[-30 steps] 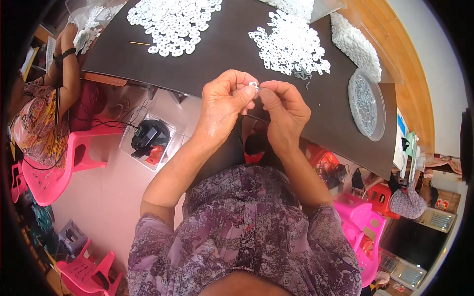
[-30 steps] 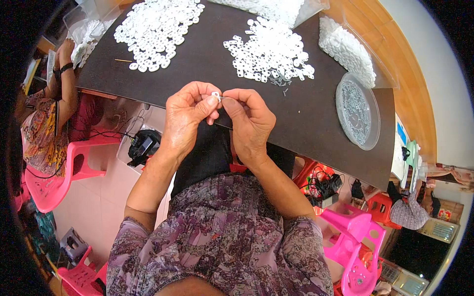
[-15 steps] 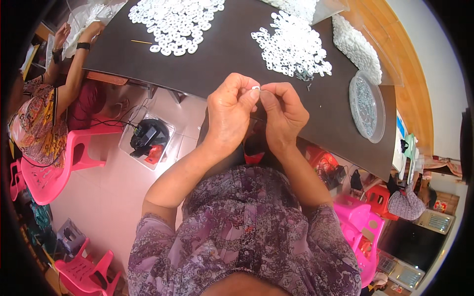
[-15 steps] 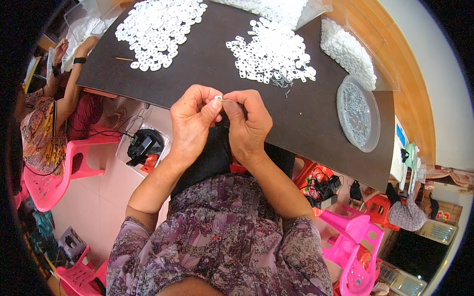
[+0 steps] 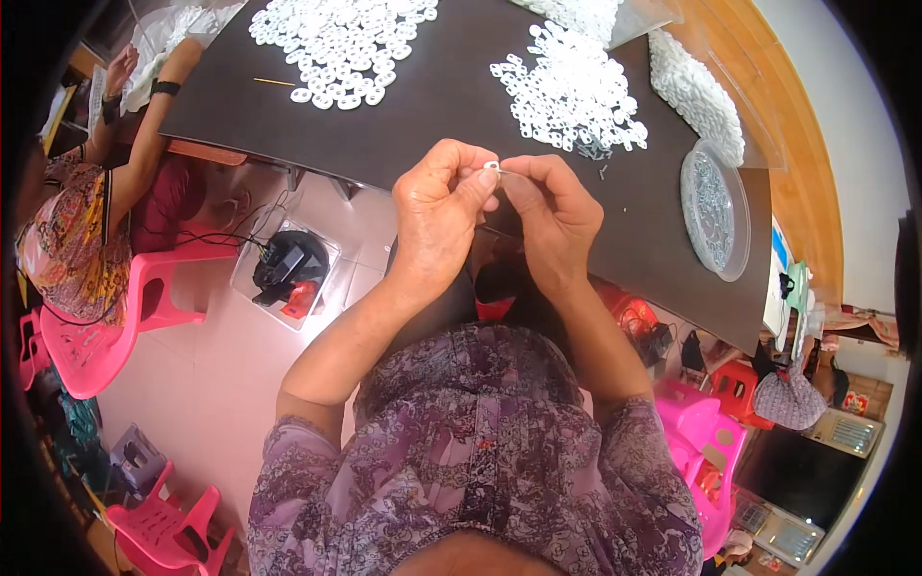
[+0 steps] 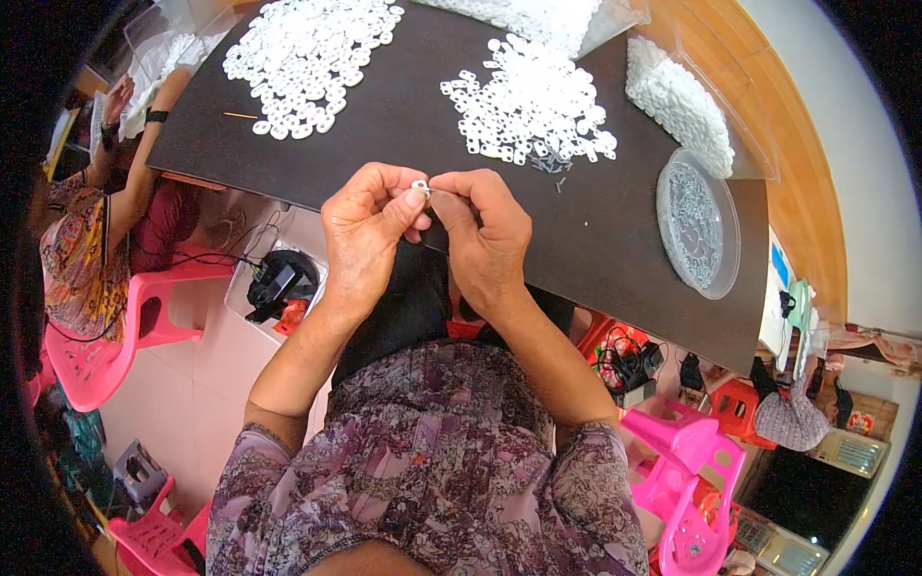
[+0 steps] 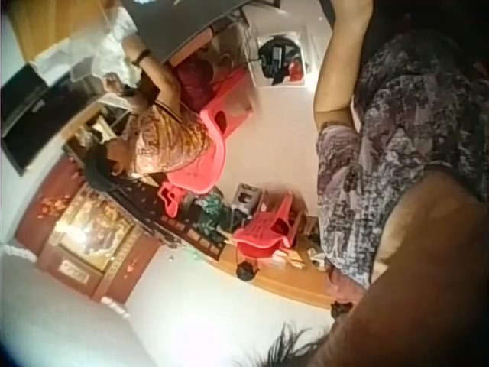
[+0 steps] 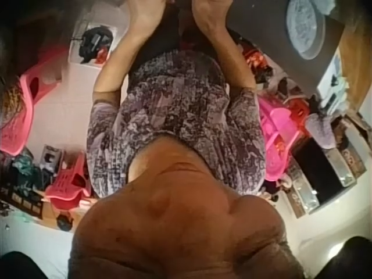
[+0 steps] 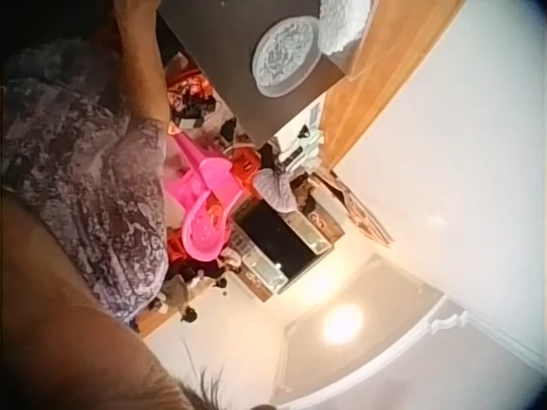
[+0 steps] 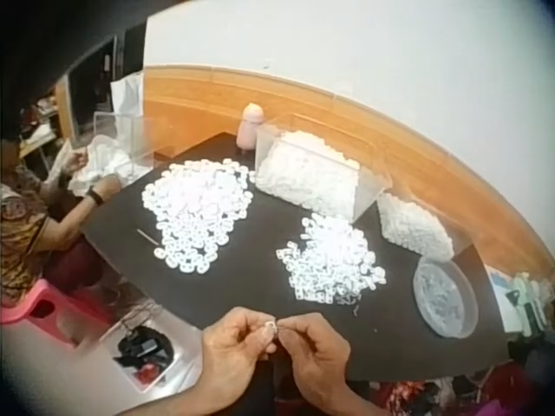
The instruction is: Sorting and inspecting small white plastic components on a table.
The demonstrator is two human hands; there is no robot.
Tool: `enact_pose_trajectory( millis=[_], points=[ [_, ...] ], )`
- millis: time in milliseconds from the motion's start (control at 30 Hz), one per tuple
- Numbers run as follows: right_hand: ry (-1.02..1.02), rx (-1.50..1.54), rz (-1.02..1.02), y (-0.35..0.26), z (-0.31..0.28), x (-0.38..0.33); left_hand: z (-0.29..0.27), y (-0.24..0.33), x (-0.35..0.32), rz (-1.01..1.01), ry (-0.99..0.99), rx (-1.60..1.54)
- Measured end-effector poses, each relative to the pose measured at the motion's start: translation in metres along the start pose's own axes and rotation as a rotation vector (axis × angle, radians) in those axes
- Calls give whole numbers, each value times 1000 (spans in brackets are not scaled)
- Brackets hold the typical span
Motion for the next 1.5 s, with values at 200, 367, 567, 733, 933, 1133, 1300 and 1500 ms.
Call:
enact_pose_trajectory(
  millis=[200, 367, 567, 733, 933, 1133, 1300, 1500],
  points=[
    [-35, 5, 139, 15, -1, 0, 1, 1, -2, 31, -4, 104],
    [-56, -94, 78, 19, 2, -3, 2, 1, -6, 117, 4, 275],
    [-87, -54, 138, 22, 1, 1, 0, 0, -2, 44, 15, 146],
    [-91, 57, 264, 25, 1, 4, 0, -5, 1, -23, 14, 90],
    [-89, -3, 260, 26, -1, 5, 4, -1, 1, 12, -15, 133],
    [-106, -4, 188, 25, 2, 2, 3, 0, -3, 88, 7, 138],
    [-133, -1, 159, 24, 2, 4, 7, -2, -1, 22, -33, 71],
    [17, -238, 9, 20, -46, 22, 3, -13, 7, -71, -37, -96]
  ],
)
Point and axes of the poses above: each hand's wrist, its own x-axis towards the middle knuckle, its own z-axis out of the palm, y = z × x, the point moved 10 cm from there along x, towards the middle knuckle, and after that the axes turned 5 degrees about y, right-handed, at the moved point
